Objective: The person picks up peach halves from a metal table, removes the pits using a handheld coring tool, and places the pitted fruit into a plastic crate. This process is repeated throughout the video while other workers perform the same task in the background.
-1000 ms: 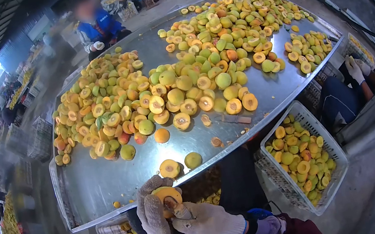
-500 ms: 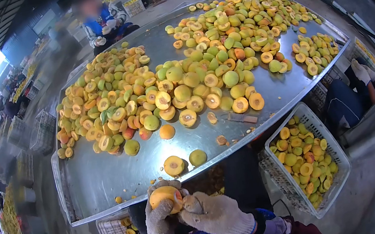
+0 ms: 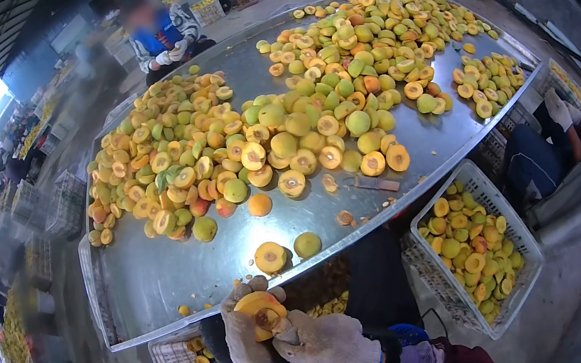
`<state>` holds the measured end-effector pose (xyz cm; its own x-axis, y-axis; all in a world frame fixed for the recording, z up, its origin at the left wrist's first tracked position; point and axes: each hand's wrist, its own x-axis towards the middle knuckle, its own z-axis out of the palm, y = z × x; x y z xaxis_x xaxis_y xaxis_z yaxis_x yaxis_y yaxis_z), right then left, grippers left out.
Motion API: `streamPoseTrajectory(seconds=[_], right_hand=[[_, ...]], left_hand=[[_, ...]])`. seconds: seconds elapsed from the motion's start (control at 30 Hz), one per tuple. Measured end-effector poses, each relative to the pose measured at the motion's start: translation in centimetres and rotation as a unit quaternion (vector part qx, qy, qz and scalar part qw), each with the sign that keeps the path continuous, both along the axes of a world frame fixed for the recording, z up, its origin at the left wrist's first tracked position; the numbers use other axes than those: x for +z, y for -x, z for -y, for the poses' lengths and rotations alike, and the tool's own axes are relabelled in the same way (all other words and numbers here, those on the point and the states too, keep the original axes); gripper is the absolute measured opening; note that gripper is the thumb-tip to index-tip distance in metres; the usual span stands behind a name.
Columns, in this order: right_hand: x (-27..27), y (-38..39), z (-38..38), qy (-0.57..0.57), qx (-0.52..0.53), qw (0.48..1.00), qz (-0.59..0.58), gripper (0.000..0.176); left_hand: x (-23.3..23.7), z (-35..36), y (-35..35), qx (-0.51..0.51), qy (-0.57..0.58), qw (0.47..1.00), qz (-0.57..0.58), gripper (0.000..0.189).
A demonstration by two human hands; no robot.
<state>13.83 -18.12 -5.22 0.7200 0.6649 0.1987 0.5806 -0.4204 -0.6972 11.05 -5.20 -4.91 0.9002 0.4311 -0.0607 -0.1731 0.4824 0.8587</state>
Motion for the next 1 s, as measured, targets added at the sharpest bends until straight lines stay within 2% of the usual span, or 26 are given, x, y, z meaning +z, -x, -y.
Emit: streamPoseTrajectory(seconds=[0.03, 0.07, 0.13, 0.17, 0.2, 0.23, 0.27, 0.33, 0.37, 0.4, 0.47, 0.53, 0.57, 0.6, 0.63, 0.67, 0.7, 0.73, 0.87, 0.93, 1.0], right_hand=[[0.1, 0.1, -0.1, -0.012, -0.009, 0.997, -0.082, 0.03], [0.1, 0.2, -0.2, -0.01, -0.01, 0.996, -0.082, 0.03], [0.1, 0.3, -0.3, -0.101, 0.024, 0.978, -0.181, 0.03], [0.6, -0.2, 0.0, -0.1, 0.022, 0.978, -0.181, 0.03], [2.2, -1.3, 0.4, -0.103, 0.065, 0.902, -0.415, 0.031], [3.2, -1.9, 0.7, -0.101, 0.105, 0.769, -0.623, 0.032], [3.4, -2.0, 0.9, -0.1, 0.106, 0.77, -0.622, 0.032], [3.7, -2.4, 1.3, -0.15, 0.11, 0.737, -0.65, 0.032], [3.8, -2.6, 1.5, -0.151, 0.108, 0.736, -0.65, 0.032], [4.1, -3.1, 1.7, -0.123, 0.086, 0.752, -0.642, 0.03], [4.8, -3.7, 1.7, -0.095, 0.064, 0.766, -0.633, 0.028], [5.8, -4.1, 1.4, 0.027, 0.03, 0.833, -0.552, 0.035], [5.2, -3.7, 1.4, 0.029, 0.034, 0.833, -0.552, 0.035], [4.0, -2.8, 1.4, 0.006, 0.043, 0.909, -0.414, 0.029], [3.1, -2.2, 1.5, -0.018, 0.05, 0.963, -0.265, 0.024], [2.5, -1.8, 1.4, -0.018, 0.05, 0.962, -0.266, 0.024], [2.1, -1.5, 1.4, -0.026, 0.033, 0.993, -0.113, 0.024], [1.9, -1.4, 1.4, -0.033, 0.017, 0.998, 0.043, 0.023], [1.9, -1.4, 1.4, 0.009, 0.033, 0.99, 0.133, 0.021], [2.3, -1.3, 1.1, -0.003, -0.001, 0.998, -0.064, 0.023], [2.2, -1.3, 0.9, 0.012, -0.006, 0.996, -0.088, 0.026]], left_hand=[[0.2, 0.2, 0.1, 0.015, -0.035, 0.999, 0.008, 0.058], [0.4, 0.4, 0.2, 0.015, -0.033, 0.999, 0.007, 0.058], [0.9, 0.5, 0.2, 0.035, -0.127, 0.991, 0.002, 0.061], [1.1, 0.0, 0.1, 0.033, -0.126, 0.991, 0.001, 0.061], [1.4, -0.9, 0.0, -0.006, -0.151, 0.988, -0.028, 0.062], [1.6, -1.5, -0.1, -0.044, -0.175, 0.982, -0.056, 0.063], [1.8, -1.8, -0.1, -0.042, -0.176, 0.982, -0.056, 0.063], [2.1, -2.1, -0.3, -0.11, -0.097, 0.989, -0.028, 0.068], [2.4, -1.9, -0.2, -0.143, -0.012, 0.989, 0.04, 0.061], [2.3, -1.8, -0.2, -0.143, -0.011, 0.989, 0.039, 0.061], [2.0, -1.8, -0.2, -0.139, 0.021, 0.989, 0.052, 0.075], [1.6, -2.1, -0.2, -0.141, 0.03, 0.989, 0.041, 0.08], [1.3, -2.3, -0.2, -0.147, 0.04, 0.988, 0.029, 0.085], [1.1, -2.5, -0.2, -0.144, 0.04, 0.988, 0.029, 0.085], [0.9, -2.7, -0.1, -0.152, 0.052, 0.987, 0.006, 0.088], [0.7, -2.9, -0.1, -0.163, 0.064, 0.984, -0.018, 0.091], [0.4, -3.0, -0.2, -0.163, 0.064, 0.984, -0.019, 0.091], [0.1, -3.1, -0.4, -0.168, 0.045, 0.985, -0.018, 0.091], [-0.5, -3.4, -0.5, -0.197, -0.008, 0.98, -0.018, 0.093], [-0.6, -3.5, -0.4, -0.2, -0.006, 0.98, -0.022, 0.093], [-0.7, -3.4, -0.3, -0.204, -0.003, 0.979, -0.026, 0.093]])
